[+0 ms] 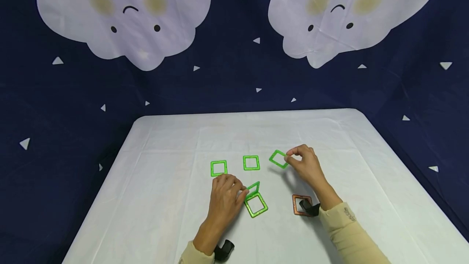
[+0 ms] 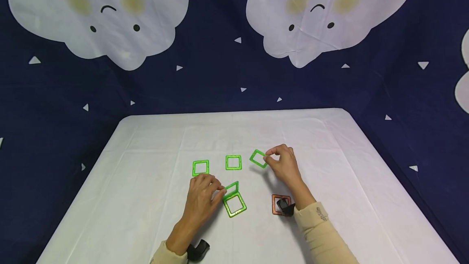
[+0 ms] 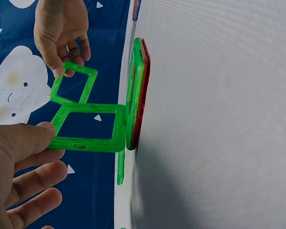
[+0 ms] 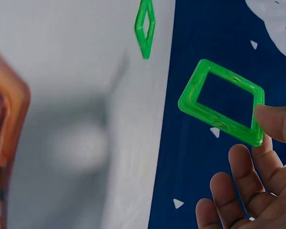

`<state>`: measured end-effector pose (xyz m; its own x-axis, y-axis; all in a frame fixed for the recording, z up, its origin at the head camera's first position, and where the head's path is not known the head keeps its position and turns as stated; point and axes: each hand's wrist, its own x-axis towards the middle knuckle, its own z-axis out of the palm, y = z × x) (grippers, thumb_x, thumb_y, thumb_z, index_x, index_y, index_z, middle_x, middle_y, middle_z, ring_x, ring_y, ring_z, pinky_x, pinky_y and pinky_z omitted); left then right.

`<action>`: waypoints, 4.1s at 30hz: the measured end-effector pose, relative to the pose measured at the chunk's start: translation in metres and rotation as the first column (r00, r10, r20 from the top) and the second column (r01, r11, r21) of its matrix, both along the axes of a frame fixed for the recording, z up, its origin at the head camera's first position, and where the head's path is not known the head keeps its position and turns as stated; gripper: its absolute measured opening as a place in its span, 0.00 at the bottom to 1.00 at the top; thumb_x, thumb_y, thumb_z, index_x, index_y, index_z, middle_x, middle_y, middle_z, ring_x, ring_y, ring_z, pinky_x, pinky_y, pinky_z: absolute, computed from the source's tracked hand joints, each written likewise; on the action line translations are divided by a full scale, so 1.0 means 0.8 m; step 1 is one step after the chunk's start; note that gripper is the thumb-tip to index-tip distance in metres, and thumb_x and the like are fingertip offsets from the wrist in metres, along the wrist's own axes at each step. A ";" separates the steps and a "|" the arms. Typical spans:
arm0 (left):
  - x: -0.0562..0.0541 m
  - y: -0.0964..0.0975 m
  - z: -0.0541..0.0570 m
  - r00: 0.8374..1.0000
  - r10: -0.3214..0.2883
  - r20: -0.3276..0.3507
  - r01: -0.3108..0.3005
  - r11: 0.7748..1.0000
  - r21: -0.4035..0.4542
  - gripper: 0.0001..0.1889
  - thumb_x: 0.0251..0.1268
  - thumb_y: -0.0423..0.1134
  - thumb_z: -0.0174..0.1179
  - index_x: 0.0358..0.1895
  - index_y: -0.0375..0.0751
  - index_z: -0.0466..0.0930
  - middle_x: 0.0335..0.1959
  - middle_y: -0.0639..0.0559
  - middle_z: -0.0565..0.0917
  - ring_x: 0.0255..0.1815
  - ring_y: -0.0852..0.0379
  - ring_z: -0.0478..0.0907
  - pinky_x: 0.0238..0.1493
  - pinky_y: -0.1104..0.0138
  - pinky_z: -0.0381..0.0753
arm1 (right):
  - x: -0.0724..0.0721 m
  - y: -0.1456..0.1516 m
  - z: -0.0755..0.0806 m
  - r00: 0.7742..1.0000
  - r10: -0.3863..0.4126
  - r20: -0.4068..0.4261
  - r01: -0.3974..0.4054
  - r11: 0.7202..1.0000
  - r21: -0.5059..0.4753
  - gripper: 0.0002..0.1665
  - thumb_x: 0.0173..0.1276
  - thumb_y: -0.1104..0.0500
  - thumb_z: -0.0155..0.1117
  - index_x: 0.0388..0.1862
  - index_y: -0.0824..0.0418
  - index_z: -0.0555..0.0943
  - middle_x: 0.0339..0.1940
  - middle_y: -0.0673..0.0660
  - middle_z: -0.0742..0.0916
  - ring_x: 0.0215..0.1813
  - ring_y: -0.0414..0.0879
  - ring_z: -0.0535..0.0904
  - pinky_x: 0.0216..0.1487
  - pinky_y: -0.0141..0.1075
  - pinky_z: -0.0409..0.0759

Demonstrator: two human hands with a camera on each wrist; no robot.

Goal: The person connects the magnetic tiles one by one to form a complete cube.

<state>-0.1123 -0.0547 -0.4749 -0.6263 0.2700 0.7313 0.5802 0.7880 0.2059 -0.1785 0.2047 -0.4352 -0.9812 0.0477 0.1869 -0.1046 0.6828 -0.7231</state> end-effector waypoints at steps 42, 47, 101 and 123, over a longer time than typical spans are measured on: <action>0.003 -0.002 -0.002 0.999 -0.003 0.033 0.001 0.998 0.057 0.05 0.47 0.41 0.71 0.22 0.49 0.83 0.26 0.58 0.78 0.38 0.54 0.75 0.48 0.58 0.69 | 0.104 -0.073 -0.025 0.972 -0.219 0.081 0.222 0.975 -0.027 0.06 0.55 0.56 0.67 0.31 0.57 0.82 0.35 0.54 0.84 0.43 0.47 0.73 0.41 0.38 0.69; 0.004 -0.001 -0.002 1.000 -0.011 0.019 0.010 0.999 0.053 0.05 0.47 0.42 0.71 0.22 0.49 0.84 0.26 0.58 0.78 0.37 0.55 0.75 0.46 0.58 0.70 | 0.107 -0.081 -0.032 0.976 -0.215 0.032 0.215 0.977 -0.004 0.05 0.53 0.58 0.68 0.28 0.57 0.82 0.32 0.54 0.85 0.40 0.47 0.74 0.40 0.38 0.68; 0.004 0.003 -0.001 0.998 0.014 0.068 -0.018 0.998 0.060 0.06 0.44 0.44 0.72 0.22 0.51 0.84 0.24 0.59 0.78 0.35 0.57 0.75 0.45 0.60 0.69 | 0.103 -0.089 -0.045 0.993 -0.048 -0.109 0.061 0.991 0.121 0.11 0.52 0.54 0.73 0.20 0.50 0.78 0.25 0.48 0.80 0.36 0.44 0.70 0.40 0.39 0.61; 0.005 0.005 0.002 0.993 0.007 0.117 -0.015 0.997 0.073 0.09 0.45 0.46 0.72 0.20 0.50 0.82 0.23 0.60 0.77 0.34 0.59 0.74 0.46 0.60 0.70 | 0.080 -0.081 -0.044 0.915 0.127 -0.382 -0.004 0.952 0.307 0.13 0.43 0.58 0.79 0.22 0.53 0.80 0.22 0.49 0.79 0.35 0.47 0.71 0.38 0.40 0.63</action>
<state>-0.1085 -0.0510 -0.4730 -0.7110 0.2105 0.6710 0.5402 0.7744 0.3295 -0.1148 0.1395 -0.4706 -0.8232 -0.1320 0.5522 -0.3897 0.8386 -0.3805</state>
